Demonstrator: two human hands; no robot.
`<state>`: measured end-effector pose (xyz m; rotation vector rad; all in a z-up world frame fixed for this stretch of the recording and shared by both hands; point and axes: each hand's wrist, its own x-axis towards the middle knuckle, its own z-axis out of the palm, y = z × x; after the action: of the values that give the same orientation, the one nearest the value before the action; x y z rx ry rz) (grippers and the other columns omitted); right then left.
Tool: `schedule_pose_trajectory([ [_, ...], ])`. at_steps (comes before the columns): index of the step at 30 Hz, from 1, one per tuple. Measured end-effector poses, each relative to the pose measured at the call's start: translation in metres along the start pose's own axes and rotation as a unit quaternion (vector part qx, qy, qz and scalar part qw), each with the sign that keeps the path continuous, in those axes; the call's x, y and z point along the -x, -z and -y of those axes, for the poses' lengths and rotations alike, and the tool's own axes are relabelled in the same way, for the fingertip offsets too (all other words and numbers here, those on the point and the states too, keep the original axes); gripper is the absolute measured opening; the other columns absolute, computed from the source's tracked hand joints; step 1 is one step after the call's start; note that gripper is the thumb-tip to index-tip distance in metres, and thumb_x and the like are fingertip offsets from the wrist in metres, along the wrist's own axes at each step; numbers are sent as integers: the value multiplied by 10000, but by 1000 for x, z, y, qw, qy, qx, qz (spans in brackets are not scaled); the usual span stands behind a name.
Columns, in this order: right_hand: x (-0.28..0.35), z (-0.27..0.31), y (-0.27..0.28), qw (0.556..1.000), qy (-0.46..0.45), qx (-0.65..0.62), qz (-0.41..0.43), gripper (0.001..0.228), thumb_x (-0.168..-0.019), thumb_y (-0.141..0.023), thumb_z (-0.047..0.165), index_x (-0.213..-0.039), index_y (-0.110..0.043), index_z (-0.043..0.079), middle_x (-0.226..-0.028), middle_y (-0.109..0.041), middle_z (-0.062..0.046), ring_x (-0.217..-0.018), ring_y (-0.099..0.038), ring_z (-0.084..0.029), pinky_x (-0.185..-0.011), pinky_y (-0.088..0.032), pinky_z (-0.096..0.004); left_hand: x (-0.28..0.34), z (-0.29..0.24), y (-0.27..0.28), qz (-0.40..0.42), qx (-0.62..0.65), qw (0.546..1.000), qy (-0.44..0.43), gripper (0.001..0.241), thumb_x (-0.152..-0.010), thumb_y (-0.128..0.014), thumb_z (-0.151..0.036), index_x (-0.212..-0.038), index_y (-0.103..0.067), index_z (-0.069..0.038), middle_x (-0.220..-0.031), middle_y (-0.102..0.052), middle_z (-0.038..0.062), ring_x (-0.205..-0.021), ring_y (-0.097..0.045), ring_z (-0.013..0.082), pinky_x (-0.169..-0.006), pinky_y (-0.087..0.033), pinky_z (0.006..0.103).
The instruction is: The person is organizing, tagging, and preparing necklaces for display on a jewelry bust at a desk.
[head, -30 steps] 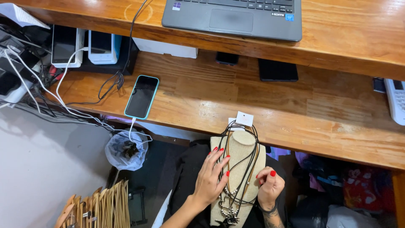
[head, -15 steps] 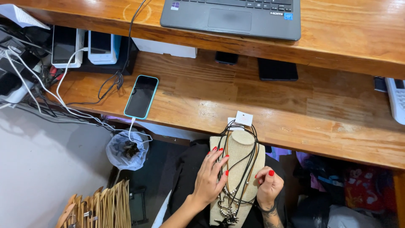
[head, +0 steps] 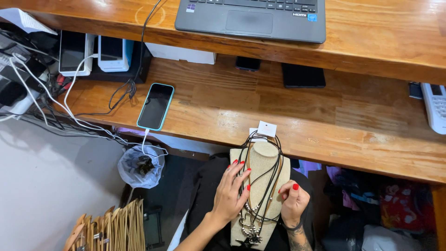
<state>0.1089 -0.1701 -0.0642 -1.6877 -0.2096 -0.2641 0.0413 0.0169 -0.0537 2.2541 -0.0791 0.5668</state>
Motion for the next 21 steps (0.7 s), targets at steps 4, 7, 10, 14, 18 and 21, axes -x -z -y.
schedule_pose_trajectory([
  [4, -1, 1, 0, 1000, 8, 3, 3, 639, -1107, -355, 373, -596, -588, 69, -511, -440, -22, -456, -410, -102, -450, -279, -234, 0, 0, 0, -6, -4, 1000, -4, 454, -955, -576, -123, -1403, -565, -53, -1462, -507, 186, -1411, -456, 401, -1179, -392, 527],
  [7, -1, -1, 0, 1000, 10, -3, 5, 638, -1108, -356, 371, -598, -589, 67, -513, -441, -24, -456, -410, -102, -448, -279, -233, 0, 0, 0, -8, -6, 1000, -8, 449, -955, -577, -119, -1398, -569, -48, -1452, -511, 187, -1402, -463, 405, -1172, -400, 528],
  [10, 0, -1, -1, 1000, 6, -7, 2, 641, -1107, -361, 386, -597, -589, 72, -514, -440, -20, -449, -414, -100, -436, -284, -229, 1, 1, -1, -3, 2, 1000, 0, 446, -964, -578, -130, -1402, -562, -50, -1466, -503, 187, -1413, -446, 403, -1181, -386, 532],
  [14, -1, 0, -2, 1000, 8, -14, 4, 632, -1106, -358, 381, -603, -585, 72, -523, -442, -17, -465, -415, -100, -453, -289, -235, -23, -7, 9, -64, 72, 995, 39, 386, -1048, -469, -295, -1334, -579, -61, -1419, -538, 170, -1351, -484, 331, -1163, -381, 500],
  [18, -1, 2, -3, 1000, 10, -4, 5, 632, -1103, -357, 382, -594, -580, 81, -518, -446, -11, -448, -427, -100, -442, -296, -231, -82, 7, 23, -56, 82, 992, 73, 328, -1012, -517, -207, -1283, -637, -68, -1339, -602, 102, -1271, -517, 270, -1098, -408, 436],
  [21, 0, 1, -2, 1000, 10, -15, 3, 629, -1105, -362, 374, -602, -583, 68, -533, -449, -22, -460, -429, -106, -452, -294, -234, -133, 18, 25, 28, 73, 994, 80, 283, -994, -562, -203, -1245, -660, -116, -1313, -619, 69, -1267, -526, 248, -1087, -408, 421],
])
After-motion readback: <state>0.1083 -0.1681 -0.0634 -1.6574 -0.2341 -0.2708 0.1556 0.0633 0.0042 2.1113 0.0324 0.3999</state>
